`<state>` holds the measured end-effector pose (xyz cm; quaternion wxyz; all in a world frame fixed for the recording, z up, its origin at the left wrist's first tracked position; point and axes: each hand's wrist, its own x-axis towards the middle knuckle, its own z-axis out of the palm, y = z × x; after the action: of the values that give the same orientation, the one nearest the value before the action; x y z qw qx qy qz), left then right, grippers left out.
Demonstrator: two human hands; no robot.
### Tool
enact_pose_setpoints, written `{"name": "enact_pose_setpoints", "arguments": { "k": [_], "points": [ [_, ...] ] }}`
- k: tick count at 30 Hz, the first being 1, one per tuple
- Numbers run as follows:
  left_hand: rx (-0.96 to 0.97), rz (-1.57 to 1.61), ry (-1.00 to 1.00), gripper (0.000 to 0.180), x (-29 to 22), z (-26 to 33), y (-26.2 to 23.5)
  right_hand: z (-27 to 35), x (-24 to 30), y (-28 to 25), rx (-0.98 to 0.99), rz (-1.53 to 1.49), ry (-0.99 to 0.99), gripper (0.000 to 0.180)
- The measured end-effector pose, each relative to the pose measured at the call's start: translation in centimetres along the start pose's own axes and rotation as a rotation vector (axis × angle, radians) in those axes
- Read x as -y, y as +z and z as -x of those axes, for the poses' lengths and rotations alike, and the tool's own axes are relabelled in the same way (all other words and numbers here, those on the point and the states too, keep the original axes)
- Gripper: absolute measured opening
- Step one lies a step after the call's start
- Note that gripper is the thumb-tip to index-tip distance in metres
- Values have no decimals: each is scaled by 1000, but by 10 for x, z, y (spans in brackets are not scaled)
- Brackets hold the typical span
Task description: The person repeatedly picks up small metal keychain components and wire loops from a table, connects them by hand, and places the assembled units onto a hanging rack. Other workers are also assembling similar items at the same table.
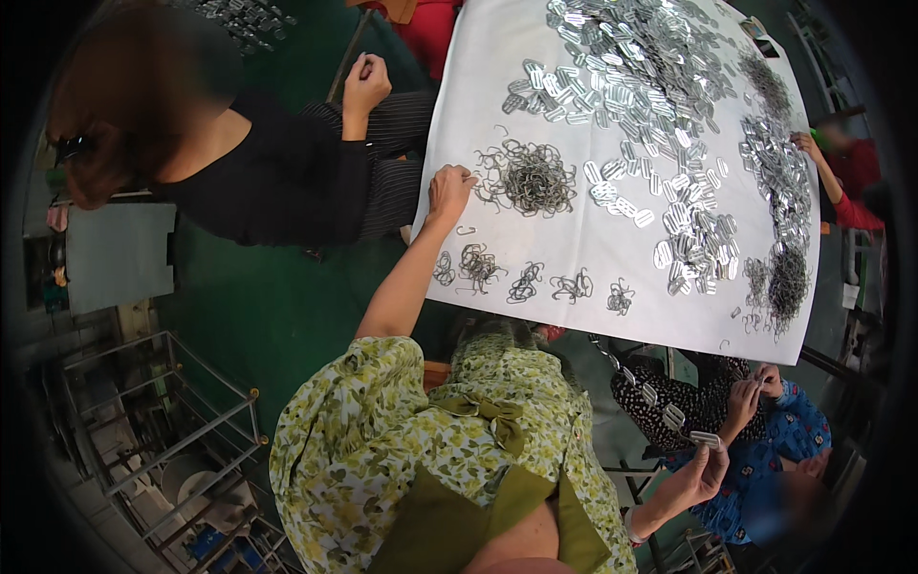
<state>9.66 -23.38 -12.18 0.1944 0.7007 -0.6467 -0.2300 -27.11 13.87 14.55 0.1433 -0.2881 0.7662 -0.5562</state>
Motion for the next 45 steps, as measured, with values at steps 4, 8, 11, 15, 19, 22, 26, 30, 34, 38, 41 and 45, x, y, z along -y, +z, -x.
{"name": "enact_pose_setpoints", "arguments": {
  "k": [4,8,11,15,19,22,26,30,34,38,41,45],
  "points": [
    [16,-96,-29,16,-11,-1,8,0,-4,-2,5,-30,-48,10],
    [104,-69,-122,17,-16,-8,-1,-1,-6,-2,-47,-40,-58,9],
    [140,106,-160,16,-11,-16,-8,-3,-8,-18,20,-101,-80,14],
    [222,496,-213,17,-17,-28,-9,-4,-10,-29,4,-98,-60,13],
    [236,600,-212,19,-21,-36,-1,-4,-13,-35,8,-135,-80,11],
    [137,495,-247,19,-28,-37,1,-5,-14,-38,17,-150,-98,9],
    [13,113,-216,21,-13,-44,0,-2,-15,-41,13,-167,-96,8],
    [146,-46,-90,20,-16,-30,-5,0,-16,-46,38,-159,-77,9],
    [-19,-54,23,19,-25,-35,7,2,-15,-49,1,-107,-46,9],
    [-15,-212,202,12,-30,-42,19,9,-13,-49,-62,-104,-58,8],
    [-56,-298,271,19,-12,-54,34,11,-19,-53,-167,-63,-43,12],
    [-139,-185,295,22,-33,-38,17,6,-27,-51,-185,-203,25,14]
  ]
}}
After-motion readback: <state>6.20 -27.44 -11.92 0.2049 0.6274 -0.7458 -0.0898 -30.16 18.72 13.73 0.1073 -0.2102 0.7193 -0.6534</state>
